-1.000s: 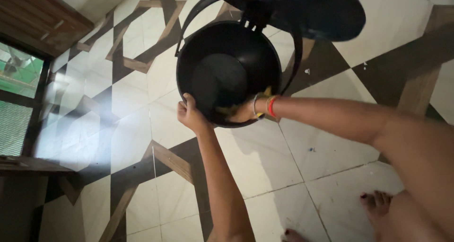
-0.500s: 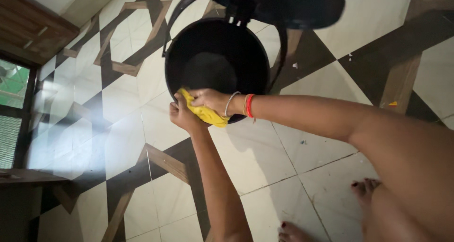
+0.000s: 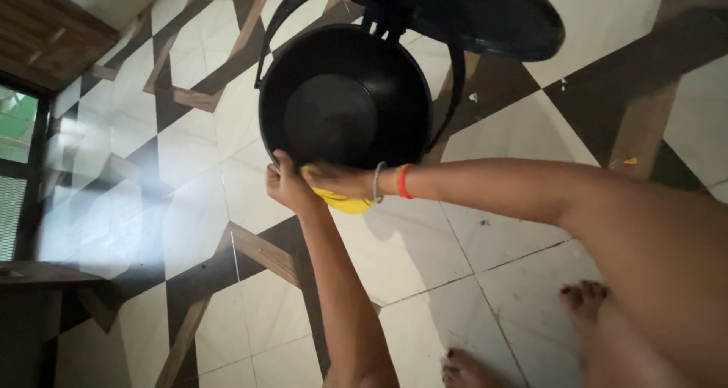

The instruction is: The person uses a yellow cloth to wipe the interior and exterior of a black pedal-operated trash bin. They clean the inside walls and bottom, then rotate the bin to wipe the outside surfaces and lid.

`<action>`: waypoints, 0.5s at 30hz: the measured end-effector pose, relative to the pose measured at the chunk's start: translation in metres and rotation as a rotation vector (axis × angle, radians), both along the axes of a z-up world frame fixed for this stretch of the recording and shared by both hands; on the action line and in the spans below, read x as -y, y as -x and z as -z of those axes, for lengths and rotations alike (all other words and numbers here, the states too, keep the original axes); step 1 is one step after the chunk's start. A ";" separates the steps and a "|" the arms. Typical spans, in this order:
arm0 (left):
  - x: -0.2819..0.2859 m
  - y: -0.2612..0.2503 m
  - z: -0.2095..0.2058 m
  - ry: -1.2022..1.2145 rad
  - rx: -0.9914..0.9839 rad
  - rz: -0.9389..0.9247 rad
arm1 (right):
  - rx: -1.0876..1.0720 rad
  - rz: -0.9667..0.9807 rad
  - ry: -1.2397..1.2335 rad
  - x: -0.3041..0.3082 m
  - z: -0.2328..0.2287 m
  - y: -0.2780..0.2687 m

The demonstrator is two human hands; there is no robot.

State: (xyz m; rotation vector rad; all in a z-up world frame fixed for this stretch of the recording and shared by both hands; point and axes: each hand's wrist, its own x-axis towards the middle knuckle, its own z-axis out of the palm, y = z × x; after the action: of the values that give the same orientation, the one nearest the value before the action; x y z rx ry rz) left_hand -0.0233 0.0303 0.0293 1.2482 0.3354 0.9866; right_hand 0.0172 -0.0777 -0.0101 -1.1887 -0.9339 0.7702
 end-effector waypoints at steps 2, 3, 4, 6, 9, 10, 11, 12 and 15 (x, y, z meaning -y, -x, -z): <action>0.002 0.002 -0.006 0.029 0.061 0.048 | 0.121 -0.084 -0.030 0.014 0.005 -0.005; 0.003 0.004 -0.009 0.045 0.090 0.073 | 0.203 -0.085 0.288 0.022 0.010 -0.011; 0.005 0.007 -0.011 0.083 0.063 0.066 | 0.283 -0.090 0.609 0.030 0.017 -0.019; 0.008 0.011 -0.014 0.160 0.012 0.049 | 0.651 -0.196 0.586 0.044 0.032 -0.043; 0.013 0.013 -0.009 0.130 0.048 0.014 | 0.575 0.003 0.967 0.045 0.058 -0.052; 0.015 0.012 -0.006 0.112 0.063 0.020 | 0.606 0.009 0.948 0.039 0.066 -0.049; 0.015 0.011 -0.002 0.095 0.078 0.027 | 0.635 0.016 0.928 0.028 0.071 -0.042; 0.016 0.010 0.002 0.078 0.096 0.033 | 0.668 0.024 0.908 0.016 0.074 -0.035; 0.019 0.012 0.013 -0.012 0.062 -0.024 | 0.314 0.189 0.387 -0.022 0.070 -0.014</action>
State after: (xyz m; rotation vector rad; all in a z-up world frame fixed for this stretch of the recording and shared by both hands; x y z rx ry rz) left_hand -0.0357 0.0116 0.0158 1.2236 0.2970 1.0469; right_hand 0.0308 -0.0559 -0.0804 -1.7492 -0.9327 0.6377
